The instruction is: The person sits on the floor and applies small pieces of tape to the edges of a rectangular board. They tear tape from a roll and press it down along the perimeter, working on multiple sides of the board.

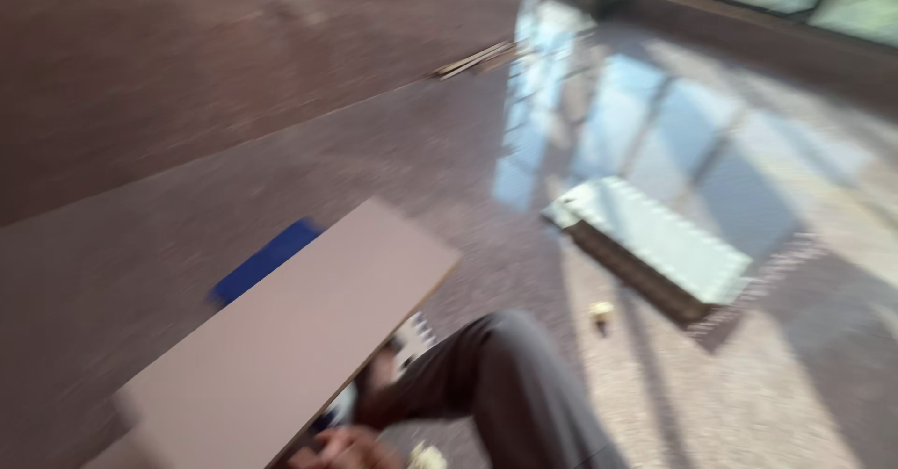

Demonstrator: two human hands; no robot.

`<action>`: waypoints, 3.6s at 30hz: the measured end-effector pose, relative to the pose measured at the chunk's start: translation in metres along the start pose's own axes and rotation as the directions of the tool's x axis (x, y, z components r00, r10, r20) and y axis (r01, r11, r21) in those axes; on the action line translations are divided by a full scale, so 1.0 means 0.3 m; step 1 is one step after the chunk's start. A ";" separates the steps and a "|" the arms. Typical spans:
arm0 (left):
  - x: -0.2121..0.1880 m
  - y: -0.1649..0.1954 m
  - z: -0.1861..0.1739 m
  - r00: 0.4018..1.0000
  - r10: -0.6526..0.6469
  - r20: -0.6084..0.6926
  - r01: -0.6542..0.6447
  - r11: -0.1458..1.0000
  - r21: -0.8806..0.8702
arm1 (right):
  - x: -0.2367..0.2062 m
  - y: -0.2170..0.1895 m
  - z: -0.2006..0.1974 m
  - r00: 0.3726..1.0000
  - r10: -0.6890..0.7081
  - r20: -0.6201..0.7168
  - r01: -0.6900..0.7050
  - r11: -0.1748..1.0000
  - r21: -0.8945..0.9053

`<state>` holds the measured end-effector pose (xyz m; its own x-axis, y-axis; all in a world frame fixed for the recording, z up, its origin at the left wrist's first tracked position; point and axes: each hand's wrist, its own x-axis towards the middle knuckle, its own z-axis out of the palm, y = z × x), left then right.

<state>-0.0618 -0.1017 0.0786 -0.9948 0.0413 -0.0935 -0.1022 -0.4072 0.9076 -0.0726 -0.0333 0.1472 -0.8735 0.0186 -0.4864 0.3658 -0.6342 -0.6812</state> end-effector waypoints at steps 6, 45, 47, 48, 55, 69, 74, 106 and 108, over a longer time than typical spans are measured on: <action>-0.094 0.019 -0.118 0.986 0.026 0.165 -0.031 0.999 0.029 | 0.010 0.159 -0.096 0.991 0.071 -0.110 -0.048 0.980 0.195; -0.217 0.072 -0.147 0.934 0.352 -0.069 -0.180 0.626 0.759 | -0.077 0.150 -0.136 0.996 -0.094 0.006 0.094 0.996 0.000; -0.217 0.084 -0.145 0.920 0.392 -0.001 -0.230 0.541 0.809 | -0.081 0.209 -0.117 0.986 -0.152 0.075 0.161 0.978 -0.131; -0.218 0.088 -0.142 0.913 0.407 0.035 -0.252 0.495 0.831 | -0.075 0.221 -0.123 0.988 -0.144 0.059 0.152 0.974 -0.166; -0.204 0.056 -0.091 0.855 0.325 0.405 -0.402 -0.079 0.912 | -0.015 0.237 -0.183 1.000 0.008 -0.022 -0.017 0.885 -0.466; -0.101 -0.078 -0.191 0.990 0.125 0.070 -0.122 0.991 -0.049 | 0.118 0.091 -0.272 0.867 -0.308 0.392 0.066 0.851 0.522; 0.042 -0.036 -0.376 0.854 -0.009 -0.520 0.133 0.971 0.200 | 0.171 0.123 -0.249 0.964 -0.110 -0.243 0.010 0.925 -0.379; 0.026 0.191 -0.565 0.881 -0.371 0.292 0.447 0.856 -0.260 | 0.407 0.192 -0.289 0.982 -0.187 -0.032 0.183 0.977 -0.113; -0.091 0.260 -0.568 0.888 -0.459 0.036 0.431 0.802 -0.413 | 0.423 0.197 -0.273 0.927 -0.359 0.111 0.376 0.880 -0.291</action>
<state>-0.0426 -0.2900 0.0822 -0.8362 0.2560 -0.4850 -0.5107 -0.6857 0.5187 -0.1355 -0.0052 0.0004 -0.9764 0.1597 -0.1454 0.0869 -0.3261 -0.9413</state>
